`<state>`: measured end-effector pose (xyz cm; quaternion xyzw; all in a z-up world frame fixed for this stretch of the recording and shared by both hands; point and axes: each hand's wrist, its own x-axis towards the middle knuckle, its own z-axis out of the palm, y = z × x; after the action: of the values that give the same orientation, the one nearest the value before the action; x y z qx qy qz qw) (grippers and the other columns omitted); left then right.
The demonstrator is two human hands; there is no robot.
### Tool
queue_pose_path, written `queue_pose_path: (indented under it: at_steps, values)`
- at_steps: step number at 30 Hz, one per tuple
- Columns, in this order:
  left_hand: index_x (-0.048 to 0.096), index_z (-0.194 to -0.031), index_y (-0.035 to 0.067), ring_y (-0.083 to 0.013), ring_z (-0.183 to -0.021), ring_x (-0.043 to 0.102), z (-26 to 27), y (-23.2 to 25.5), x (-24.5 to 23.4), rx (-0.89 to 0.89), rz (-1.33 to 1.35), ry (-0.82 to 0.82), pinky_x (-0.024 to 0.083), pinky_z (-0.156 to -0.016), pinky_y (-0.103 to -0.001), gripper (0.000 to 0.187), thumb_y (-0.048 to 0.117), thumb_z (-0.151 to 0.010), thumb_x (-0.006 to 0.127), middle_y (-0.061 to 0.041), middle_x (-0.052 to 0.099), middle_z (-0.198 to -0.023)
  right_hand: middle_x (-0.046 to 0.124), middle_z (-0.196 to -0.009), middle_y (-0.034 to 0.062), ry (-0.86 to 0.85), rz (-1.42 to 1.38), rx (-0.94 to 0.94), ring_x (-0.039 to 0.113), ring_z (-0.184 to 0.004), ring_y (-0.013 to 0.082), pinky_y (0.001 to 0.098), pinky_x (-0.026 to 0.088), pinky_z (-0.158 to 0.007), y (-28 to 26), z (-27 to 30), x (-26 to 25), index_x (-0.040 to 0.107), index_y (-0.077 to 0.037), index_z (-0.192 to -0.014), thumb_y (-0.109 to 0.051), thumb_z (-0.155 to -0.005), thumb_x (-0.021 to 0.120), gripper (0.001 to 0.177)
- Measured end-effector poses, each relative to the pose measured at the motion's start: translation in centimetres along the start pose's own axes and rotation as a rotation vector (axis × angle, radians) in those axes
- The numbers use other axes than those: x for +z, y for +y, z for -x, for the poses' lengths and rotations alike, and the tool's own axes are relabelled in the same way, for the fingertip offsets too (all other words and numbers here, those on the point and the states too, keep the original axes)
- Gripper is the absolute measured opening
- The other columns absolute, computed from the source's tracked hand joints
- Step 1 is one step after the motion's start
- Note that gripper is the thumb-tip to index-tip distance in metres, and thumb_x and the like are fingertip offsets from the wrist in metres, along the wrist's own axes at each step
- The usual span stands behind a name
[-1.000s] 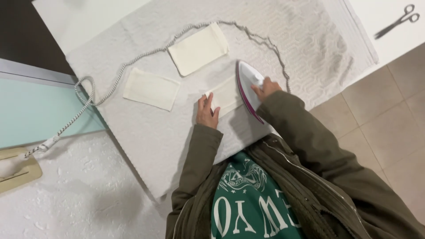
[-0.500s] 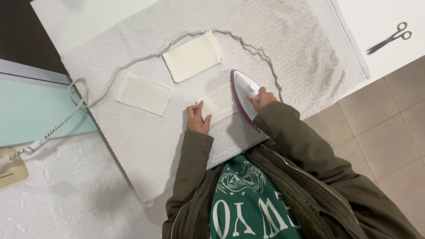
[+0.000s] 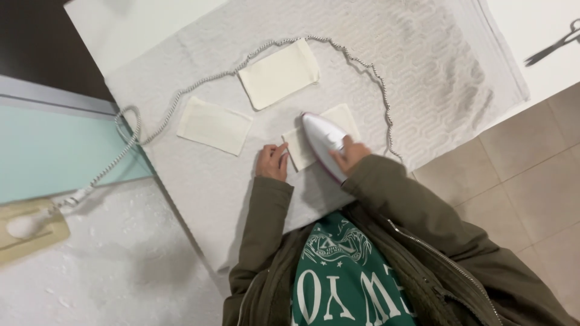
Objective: The person is ironing small rectangular pieces of white fabric on a cloth-covered table.
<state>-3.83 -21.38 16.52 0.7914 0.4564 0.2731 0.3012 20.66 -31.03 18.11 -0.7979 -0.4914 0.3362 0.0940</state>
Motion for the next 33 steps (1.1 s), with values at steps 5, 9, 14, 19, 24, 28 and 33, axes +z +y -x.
queue_pose_path:
  at_steps: [5, 9, 14, 19, 24, 28, 33]
  values:
    - [0.072, -0.119, 0.007, -0.0324, -0.095, 0.06, 1.1, -1.9, -0.1, 0.124, 0.008, 0.06, 0.052, -0.083, -0.046, 0.029, 0.004, -0.09, 0.073, -0.011, 0.063, -0.107, 0.07, -0.083, 0.0314, 0.081, -0.065, -0.053, 0.07, -0.076, 0.0484, 0.0554, 0.057, -0.065, -5.1, -0.2, 3.5, 0.056, 0.006, -0.108, -0.041, -0.097, 0.064, 0.049]
    - [0.067, -0.119, 0.006, -0.0285, -0.096, 0.064, 1.9, -2.7, -0.1, -0.122, 0.314, 0.039, 0.056, -0.079, -0.039, 0.025, 0.002, -0.094, 0.067, -0.012, 0.062, -0.112, 0.069, -0.083, 0.0321, 0.175, -0.012, -0.05, 0.069, -0.076, 0.0497, 0.0564, 0.056, -0.066, -4.8, -2.7, 6.0, 0.057, 0.006, -0.108, -0.043, -0.096, 0.067, 0.051]
    - [0.067, -0.117, 0.003, -0.0328, -0.101, 0.061, 0.7, -2.3, -0.6, 0.016, 0.229, 0.068, 0.053, -0.085, -0.042, 0.024, 0.0, -0.093, 0.07, -0.014, 0.061, -0.112, 0.069, -0.082, 0.0322, 0.173, 0.003, -0.039, 0.07, -0.073, 0.0499, 0.0565, 0.056, -0.061, -4.4, -3.4, 6.5, 0.055, 0.008, -0.112, -0.045, -0.097, 0.066, 0.056]
    - [0.068, -0.115, 0.002, -0.0348, -0.104, 0.06, 1.5, -2.3, -0.5, 0.055, 0.14, 0.114, 0.052, -0.088, -0.044, 0.024, -0.001, -0.091, 0.071, -0.015, 0.06, -0.112, 0.069, -0.082, 0.0306, 0.142, -0.038, 0.072, 0.071, -0.075, 0.0487, 0.0554, 0.058, -0.062, -6.7, -2.2, 5.6, 0.057, 0.005, -0.106, -0.047, -0.099, 0.065, 0.053]
    - [0.067, -0.113, 0.002, -0.036, -0.102, 0.059, 1.7, -2.5, -0.2, 0.072, 0.196, 0.13, 0.051, -0.087, -0.045, 0.024, -0.003, -0.089, 0.066, -0.017, 0.058, -0.11, 0.069, -0.079, 0.0318, 0.189, -0.015, 0.04, 0.071, -0.074, 0.0493, 0.0549, 0.058, -0.06, -6.9, -3.2, 5.7, 0.056, 0.005, -0.104, -0.047, -0.098, 0.066, 0.054]
    - [0.066, -0.119, 0.001, -0.036, -0.103, 0.059, 0.9, -1.7, -1.0, 0.036, 0.191, 0.131, 0.05, -0.088, -0.045, 0.026, -0.008, -0.095, 0.058, -0.016, 0.059, -0.111, 0.069, -0.079, 0.0308, 0.177, -0.02, 0.067, 0.072, -0.074, 0.0482, 0.0542, 0.058, -0.061, -7.1, -2.4, 5.4, 0.056, 0.005, -0.104, -0.046, -0.099, 0.065, 0.052]
    - [0.062, -0.121, 0.001, -0.0357, -0.106, 0.06, 1.4, -2.7, -0.2, 0.092, 0.192, 0.128, 0.05, -0.092, -0.044, 0.027, -0.007, -0.096, 0.053, -0.016, 0.06, -0.114, 0.069, -0.082, 0.0318, 0.154, 0.012, 0.109, 0.071, -0.076, 0.0487, 0.0542, 0.059, -0.061, -8.5, -2.8, 4.2, 0.056, 0.005, -0.105, -0.047, -0.1, 0.062, 0.052]
